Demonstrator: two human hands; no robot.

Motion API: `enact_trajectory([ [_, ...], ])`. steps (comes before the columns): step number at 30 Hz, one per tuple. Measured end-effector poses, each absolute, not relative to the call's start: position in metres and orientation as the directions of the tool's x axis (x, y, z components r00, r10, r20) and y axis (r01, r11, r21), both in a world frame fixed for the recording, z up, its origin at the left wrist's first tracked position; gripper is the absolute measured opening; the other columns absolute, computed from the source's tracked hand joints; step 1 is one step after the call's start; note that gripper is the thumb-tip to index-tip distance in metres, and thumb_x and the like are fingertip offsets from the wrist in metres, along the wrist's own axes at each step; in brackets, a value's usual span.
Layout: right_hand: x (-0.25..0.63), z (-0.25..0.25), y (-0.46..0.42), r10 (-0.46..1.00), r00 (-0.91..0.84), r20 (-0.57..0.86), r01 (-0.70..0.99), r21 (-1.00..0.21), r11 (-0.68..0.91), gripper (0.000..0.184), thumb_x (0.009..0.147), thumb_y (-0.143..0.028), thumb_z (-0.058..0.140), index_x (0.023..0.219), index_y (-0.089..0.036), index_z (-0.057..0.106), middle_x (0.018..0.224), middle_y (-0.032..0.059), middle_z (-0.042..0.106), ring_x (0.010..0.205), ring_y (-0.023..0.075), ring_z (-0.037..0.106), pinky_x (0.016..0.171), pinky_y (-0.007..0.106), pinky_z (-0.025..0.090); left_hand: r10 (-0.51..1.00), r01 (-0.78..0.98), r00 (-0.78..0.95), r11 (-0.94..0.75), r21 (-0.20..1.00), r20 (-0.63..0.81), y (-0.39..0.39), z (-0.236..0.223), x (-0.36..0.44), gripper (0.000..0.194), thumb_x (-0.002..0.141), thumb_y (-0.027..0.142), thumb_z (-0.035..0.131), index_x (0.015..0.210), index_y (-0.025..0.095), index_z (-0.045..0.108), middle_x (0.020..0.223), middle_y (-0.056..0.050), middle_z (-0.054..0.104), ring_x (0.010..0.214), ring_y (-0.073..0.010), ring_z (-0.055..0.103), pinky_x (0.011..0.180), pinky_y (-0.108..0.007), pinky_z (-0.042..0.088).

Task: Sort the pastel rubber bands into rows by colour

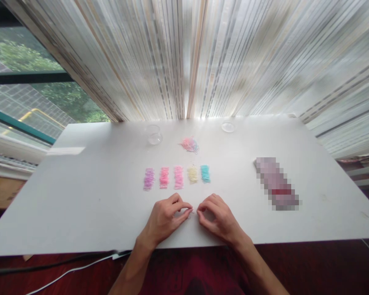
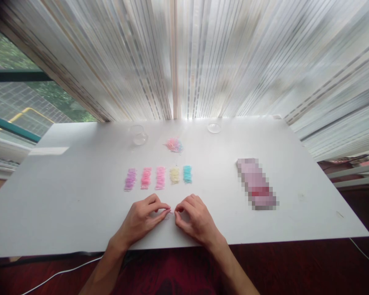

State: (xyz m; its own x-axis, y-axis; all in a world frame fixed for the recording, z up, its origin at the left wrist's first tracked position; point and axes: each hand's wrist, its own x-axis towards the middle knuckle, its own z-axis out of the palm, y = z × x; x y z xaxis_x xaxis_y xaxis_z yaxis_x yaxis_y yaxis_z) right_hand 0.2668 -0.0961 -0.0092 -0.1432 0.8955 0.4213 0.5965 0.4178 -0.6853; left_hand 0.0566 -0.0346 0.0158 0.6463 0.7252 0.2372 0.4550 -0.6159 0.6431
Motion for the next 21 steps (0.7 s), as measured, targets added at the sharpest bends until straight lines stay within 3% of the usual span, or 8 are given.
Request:
enact_trajectory([
  [6, 0.267, -0.007, -0.096, 0.895, -0.14, 0.423, 0.577, -0.7, 0.421, 0.011, 0.091, -0.012, 0.066, 0.096, -0.02, 0.062, 0.084, 0.0035, 0.067, 0.079, 0.0203, 0.058, 0.071, 0.033, 0.047, 0.738, 0.408, 0.619, -0.595, 0.693, 0.268, -0.034, 0.018, 0.056, 0.009, 0.092, 0.019, 0.068, 0.094, 0.021, 0.076, 0.076, 0.001, 0.06, 0.065, -0.0107, 0.059, 0.061, -0.021, 0.046],
  [13, 0.267, -0.007, -0.095, 0.893, -0.153, 0.424, 0.571, -0.699, 0.43, 0.009, 0.096, -0.013, 0.062, 0.094, -0.022, 0.064, 0.082, 0.0029, 0.068, 0.077, 0.0193, 0.058, 0.071, 0.033, 0.048, 0.744, 0.405, 0.609, -0.59, 0.698, 0.276, -0.028, 0.017, 0.044, 0.008, 0.093, 0.02, 0.068, 0.093, 0.02, 0.076, 0.076, 0.001, 0.058, 0.067, -0.0104, 0.057, 0.059, -0.019, 0.045],
  [17, 0.267, -0.005, -0.096, 0.899, -0.133, 0.417, 0.556, -0.72, 0.416, 0.011, 0.096, -0.012, 0.061, 0.095, -0.022, 0.064, 0.083, 0.0034, 0.068, 0.078, 0.0195, 0.06, 0.072, 0.033, 0.05, 0.771, 0.473, 0.537, -0.61, 0.635, 0.341, -0.016, 0.016, 0.026, 0.014, 0.098, 0.024, 0.063, 0.097, 0.019, 0.077, 0.075, 0.001, 0.058, 0.065, -0.0099, 0.057, 0.063, -0.02, 0.046],
  [21, 0.267, -0.004, -0.095, 0.905, -0.119, 0.409, 0.545, -0.735, 0.404, 0.011, 0.096, -0.012, 0.06, 0.095, -0.022, 0.065, 0.083, 0.0037, 0.068, 0.078, 0.0196, 0.06, 0.071, 0.034, 0.051, 0.829, 0.678, 0.366, -0.549, 0.49, 0.422, -0.001, 0.013, 0.003, 0.018, 0.097, 0.031, 0.065, 0.095, 0.021, 0.079, 0.072, 0.003, 0.056, 0.059, -0.0088, 0.053, 0.06, -0.02, 0.042],
])
